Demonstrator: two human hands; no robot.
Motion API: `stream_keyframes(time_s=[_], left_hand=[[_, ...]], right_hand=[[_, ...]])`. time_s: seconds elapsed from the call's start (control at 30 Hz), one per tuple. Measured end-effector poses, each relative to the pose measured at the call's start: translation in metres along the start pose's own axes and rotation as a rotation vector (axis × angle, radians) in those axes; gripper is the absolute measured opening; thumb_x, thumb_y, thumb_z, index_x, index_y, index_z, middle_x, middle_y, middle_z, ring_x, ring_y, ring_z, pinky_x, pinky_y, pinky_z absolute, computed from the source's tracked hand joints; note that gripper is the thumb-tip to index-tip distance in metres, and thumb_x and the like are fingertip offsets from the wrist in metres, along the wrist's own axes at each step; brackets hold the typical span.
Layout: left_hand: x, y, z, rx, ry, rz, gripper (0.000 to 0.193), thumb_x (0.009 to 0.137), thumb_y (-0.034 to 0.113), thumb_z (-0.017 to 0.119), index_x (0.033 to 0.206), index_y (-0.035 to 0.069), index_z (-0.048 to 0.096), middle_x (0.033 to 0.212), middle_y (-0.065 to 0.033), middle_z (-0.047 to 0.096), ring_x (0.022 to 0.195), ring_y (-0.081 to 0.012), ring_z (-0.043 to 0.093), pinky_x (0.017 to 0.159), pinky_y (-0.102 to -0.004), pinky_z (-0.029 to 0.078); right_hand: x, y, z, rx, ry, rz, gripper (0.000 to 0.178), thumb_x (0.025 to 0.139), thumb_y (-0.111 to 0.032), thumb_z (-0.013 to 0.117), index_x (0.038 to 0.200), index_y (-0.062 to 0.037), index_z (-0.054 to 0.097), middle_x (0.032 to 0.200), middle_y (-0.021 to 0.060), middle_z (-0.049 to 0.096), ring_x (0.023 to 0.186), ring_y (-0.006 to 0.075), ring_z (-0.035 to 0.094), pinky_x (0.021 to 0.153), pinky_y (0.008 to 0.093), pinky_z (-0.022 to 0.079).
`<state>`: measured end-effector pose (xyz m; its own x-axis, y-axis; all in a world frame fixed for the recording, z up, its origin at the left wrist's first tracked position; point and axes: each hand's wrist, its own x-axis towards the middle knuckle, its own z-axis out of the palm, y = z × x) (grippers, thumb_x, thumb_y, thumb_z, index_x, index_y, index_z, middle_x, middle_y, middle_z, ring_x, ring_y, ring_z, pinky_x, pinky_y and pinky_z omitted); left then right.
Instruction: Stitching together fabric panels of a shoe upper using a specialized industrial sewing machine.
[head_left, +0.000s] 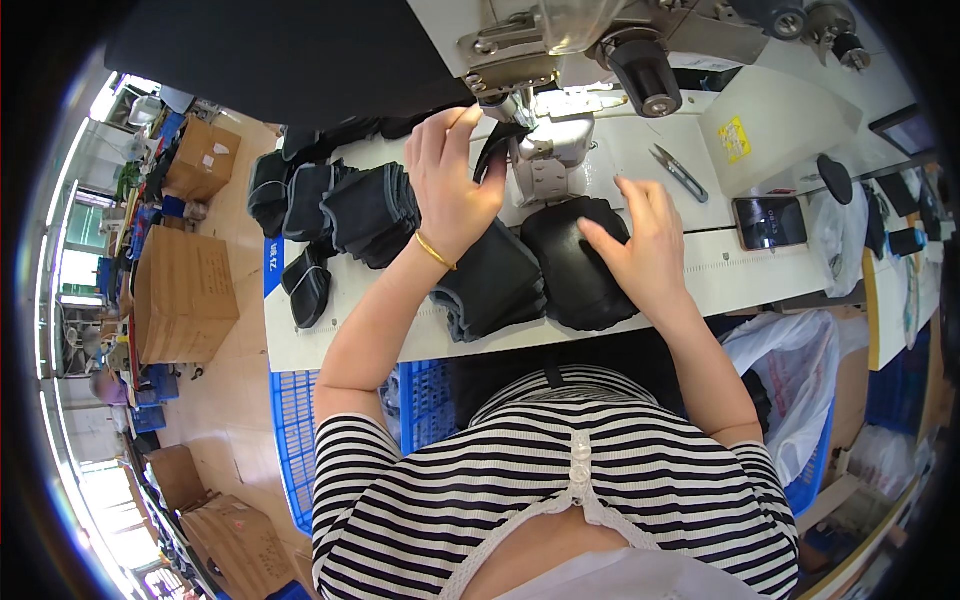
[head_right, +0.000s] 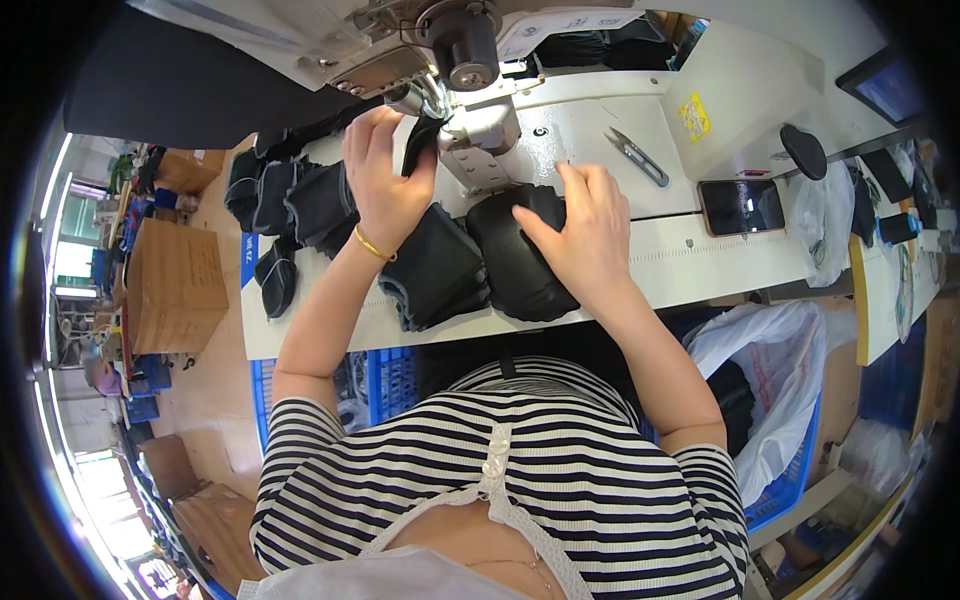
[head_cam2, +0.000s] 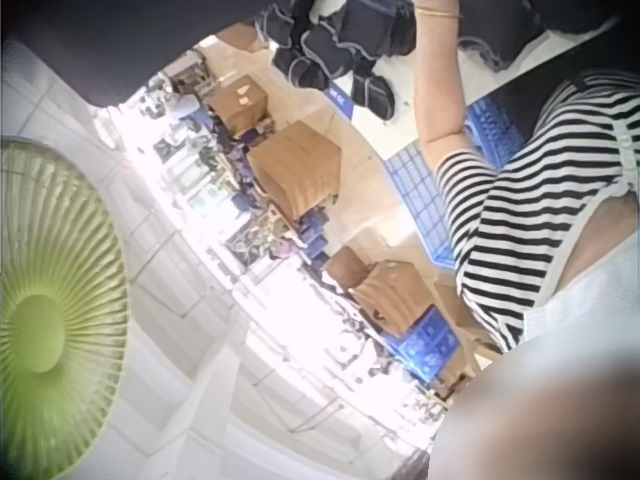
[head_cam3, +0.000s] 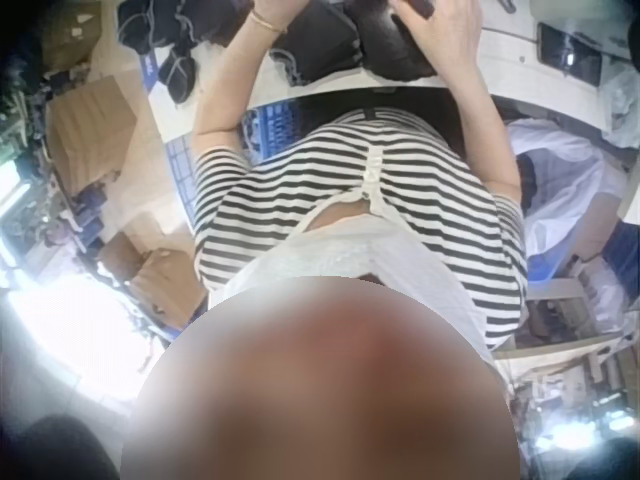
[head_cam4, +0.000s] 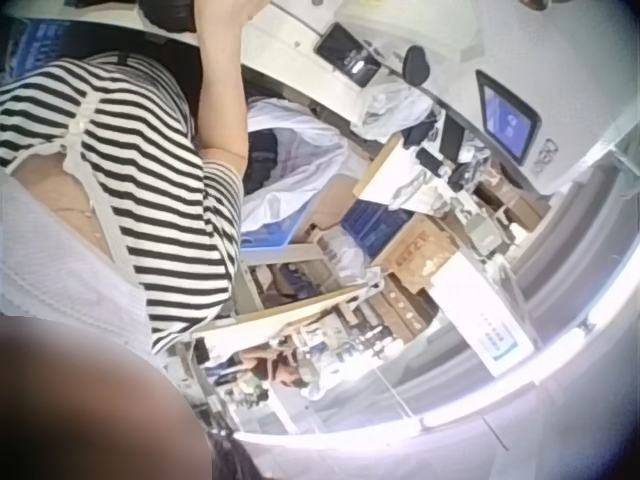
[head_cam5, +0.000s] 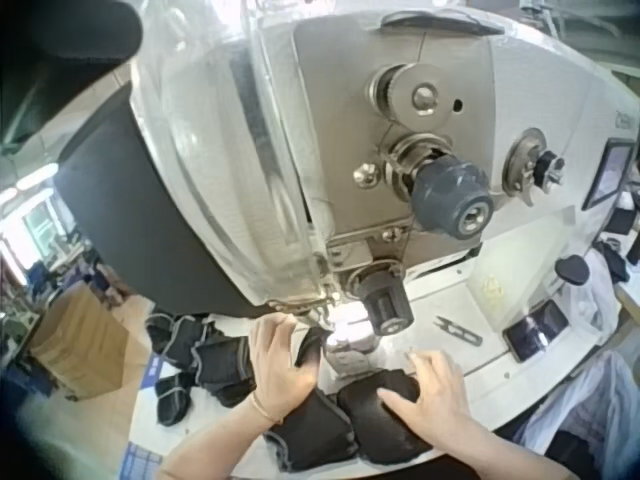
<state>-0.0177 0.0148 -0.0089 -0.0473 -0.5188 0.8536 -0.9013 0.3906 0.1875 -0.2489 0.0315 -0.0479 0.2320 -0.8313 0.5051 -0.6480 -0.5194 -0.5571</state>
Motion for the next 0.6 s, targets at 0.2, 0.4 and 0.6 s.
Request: stream_keyframes(time_s=[0.2, 0.4, 0.6], left_hand=[[0.008, -0.030, 0.004, -0.005, -0.051, 0.070, 0.040, 0.063, -0.003, 0.067, 0.102, 0.004, 0.066, 0.105, -0.0100, 0.062, 0.099, -0.0327, 0.057, 0.088, -0.0415, 0.042], [-0.015, -0.101, -0.088, 0.381, -0.260, 0.108, 0.057, 0.058, 0.000, 0.065, 0.115, 0.006, 0.067, 0.110, -0.0052, 0.064, 0.107, -0.0266, 0.056, 0.095, -0.0409, 0.040], [-0.053, -0.104, -0.150, 0.141, -0.599, -0.146, 0.062, 0.065, -0.007, 0.056, 0.126, 0.004, 0.060, 0.128, -0.0122, 0.057, 0.119, -0.0311, 0.053, 0.110, -0.0395, 0.036]], right_hand=[[-0.017, 0.008, 0.011, -0.025, -0.083, 0.042, 0.053, 0.078, -0.026, 0.080, 0.118, 0.0028, 0.061, 0.105, 0.0110, 0.057, 0.102, 0.0292, 0.056, 0.086, 0.0408, 0.042], [-0.020, 0.005, 0.010, -0.107, -0.012, -0.081, 0.047, 0.080, -0.019, 0.078, 0.118, 0.0020, 0.061, 0.109, 0.0108, 0.059, 0.103, 0.0282, 0.056, 0.086, 0.0395, 0.042], [-0.022, 0.004, 0.015, -0.132, 0.059, -0.170, 0.037, 0.081, -0.010, 0.075, 0.114, 0.0017, 0.063, 0.106, 0.0112, 0.060, 0.099, 0.0291, 0.058, 0.084, 0.0394, 0.044]])
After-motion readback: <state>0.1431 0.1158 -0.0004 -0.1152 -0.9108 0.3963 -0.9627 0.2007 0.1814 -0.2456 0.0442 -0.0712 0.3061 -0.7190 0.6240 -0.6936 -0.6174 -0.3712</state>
